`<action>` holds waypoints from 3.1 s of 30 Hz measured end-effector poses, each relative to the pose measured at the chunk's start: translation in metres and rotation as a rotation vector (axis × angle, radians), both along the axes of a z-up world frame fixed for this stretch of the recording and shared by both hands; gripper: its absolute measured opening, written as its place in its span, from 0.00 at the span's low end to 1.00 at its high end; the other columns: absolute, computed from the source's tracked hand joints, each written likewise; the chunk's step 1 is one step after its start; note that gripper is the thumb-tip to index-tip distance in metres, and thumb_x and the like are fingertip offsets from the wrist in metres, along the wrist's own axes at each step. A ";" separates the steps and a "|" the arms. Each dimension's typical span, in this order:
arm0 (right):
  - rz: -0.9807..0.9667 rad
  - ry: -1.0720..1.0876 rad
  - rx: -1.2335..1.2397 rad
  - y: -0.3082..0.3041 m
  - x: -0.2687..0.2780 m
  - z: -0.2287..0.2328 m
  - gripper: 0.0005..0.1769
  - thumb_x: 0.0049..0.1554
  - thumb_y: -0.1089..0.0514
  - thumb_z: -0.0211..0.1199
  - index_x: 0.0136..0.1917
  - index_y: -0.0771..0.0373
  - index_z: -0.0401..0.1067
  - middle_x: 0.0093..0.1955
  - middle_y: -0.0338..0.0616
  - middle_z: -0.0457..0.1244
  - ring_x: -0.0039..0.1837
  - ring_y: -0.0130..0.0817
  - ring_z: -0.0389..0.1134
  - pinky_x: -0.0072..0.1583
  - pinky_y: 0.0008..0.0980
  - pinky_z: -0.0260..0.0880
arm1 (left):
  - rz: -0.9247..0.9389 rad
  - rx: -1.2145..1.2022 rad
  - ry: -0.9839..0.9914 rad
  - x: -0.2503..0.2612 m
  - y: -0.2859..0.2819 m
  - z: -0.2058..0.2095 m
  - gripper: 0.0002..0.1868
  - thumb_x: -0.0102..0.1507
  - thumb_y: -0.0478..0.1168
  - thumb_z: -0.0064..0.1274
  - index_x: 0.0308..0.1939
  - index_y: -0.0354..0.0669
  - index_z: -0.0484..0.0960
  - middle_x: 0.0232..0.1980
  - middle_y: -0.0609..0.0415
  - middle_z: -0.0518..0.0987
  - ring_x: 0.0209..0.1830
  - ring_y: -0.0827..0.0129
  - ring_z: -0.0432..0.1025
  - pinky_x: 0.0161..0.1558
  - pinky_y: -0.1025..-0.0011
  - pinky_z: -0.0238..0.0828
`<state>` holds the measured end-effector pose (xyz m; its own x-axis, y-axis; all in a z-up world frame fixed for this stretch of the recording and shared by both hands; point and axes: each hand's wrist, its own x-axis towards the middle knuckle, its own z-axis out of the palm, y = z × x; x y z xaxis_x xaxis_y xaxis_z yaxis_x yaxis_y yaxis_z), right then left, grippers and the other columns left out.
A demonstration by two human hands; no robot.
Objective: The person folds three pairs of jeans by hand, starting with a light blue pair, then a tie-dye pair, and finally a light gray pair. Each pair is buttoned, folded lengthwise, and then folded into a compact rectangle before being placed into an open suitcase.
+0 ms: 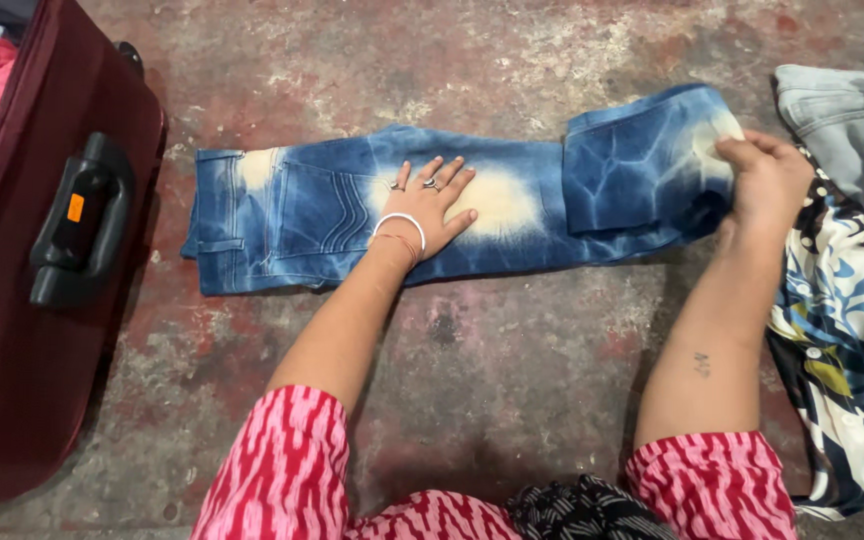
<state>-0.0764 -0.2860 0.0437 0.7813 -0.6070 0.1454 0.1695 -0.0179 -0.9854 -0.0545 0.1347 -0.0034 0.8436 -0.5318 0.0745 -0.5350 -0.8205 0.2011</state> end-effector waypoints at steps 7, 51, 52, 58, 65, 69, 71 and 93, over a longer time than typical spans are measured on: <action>0.333 0.024 -0.337 0.155 -0.023 0.058 0.23 0.55 0.67 0.70 0.63 0.66 0.69 0.47 0.45 0.70 0.47 0.31 0.73 0.47 0.29 0.75 | 0.002 -0.008 0.004 0.003 0.000 -0.009 0.38 0.66 0.64 0.38 0.78 0.57 0.58 0.82 0.57 0.54 0.81 0.57 0.47 0.76 0.45 0.33; 0.472 0.121 -1.494 0.252 0.012 -0.033 0.49 0.60 0.25 0.49 0.82 0.58 0.53 0.84 0.47 0.47 0.84 0.52 0.43 0.74 0.75 0.26 | 0.193 -0.725 -0.296 -0.005 0.019 -0.003 0.35 0.66 0.53 0.50 0.76 0.49 0.63 0.79 0.49 0.63 0.78 0.52 0.60 0.75 0.51 0.51; 0.480 0.134 -1.512 0.251 0.014 -0.036 0.49 0.59 0.26 0.49 0.82 0.58 0.52 0.85 0.46 0.47 0.85 0.52 0.42 0.74 0.75 0.25 | 0.212 -0.604 -0.209 -0.003 0.017 -0.002 0.34 0.66 0.53 0.48 0.76 0.52 0.63 0.80 0.51 0.60 0.79 0.54 0.58 0.75 0.50 0.48; 0.533 0.243 -1.531 0.248 0.029 -0.047 0.51 0.56 0.27 0.51 0.84 0.50 0.45 0.86 0.41 0.41 0.86 0.48 0.35 0.73 0.77 0.21 | 0.264 -0.236 -0.026 0.010 0.005 -0.010 0.31 0.69 0.53 0.39 0.77 0.58 0.60 0.83 0.55 0.50 0.80 0.58 0.52 0.75 0.47 0.42; 0.574 0.350 -1.505 0.253 0.035 -0.041 0.54 0.54 0.23 0.51 0.84 0.47 0.42 0.86 0.39 0.38 0.86 0.47 0.32 0.73 0.76 0.19 | 0.221 -0.135 -0.091 0.013 0.010 -0.027 0.31 0.72 0.53 0.32 0.80 0.57 0.54 0.84 0.54 0.48 0.81 0.57 0.50 0.75 0.46 0.41; 0.528 0.281 -1.484 0.254 0.026 -0.036 0.54 0.52 0.22 0.52 0.82 0.49 0.46 0.84 0.41 0.42 0.84 0.47 0.36 0.73 0.73 0.21 | 0.173 -0.079 -0.091 -0.002 0.031 -0.023 0.34 0.73 0.59 0.30 0.81 0.57 0.51 0.84 0.52 0.49 0.82 0.55 0.49 0.77 0.47 0.39; 0.469 0.189 -1.430 0.254 0.018 -0.037 0.47 0.57 0.27 0.53 0.81 0.51 0.53 0.83 0.42 0.48 0.84 0.48 0.41 0.75 0.71 0.25 | 0.180 -0.006 -0.025 -0.008 0.043 -0.017 0.36 0.71 0.62 0.29 0.81 0.59 0.50 0.83 0.54 0.50 0.82 0.54 0.47 0.76 0.45 0.34; 0.536 0.722 -0.282 0.137 0.017 -0.031 0.44 0.47 0.44 0.75 0.68 0.72 0.67 0.53 0.58 0.69 0.45 0.43 0.70 0.43 0.43 0.67 | 0.240 -0.041 0.009 -0.023 0.054 0.001 0.38 0.67 0.68 0.32 0.79 0.65 0.53 0.81 0.57 0.56 0.81 0.56 0.48 0.76 0.43 0.31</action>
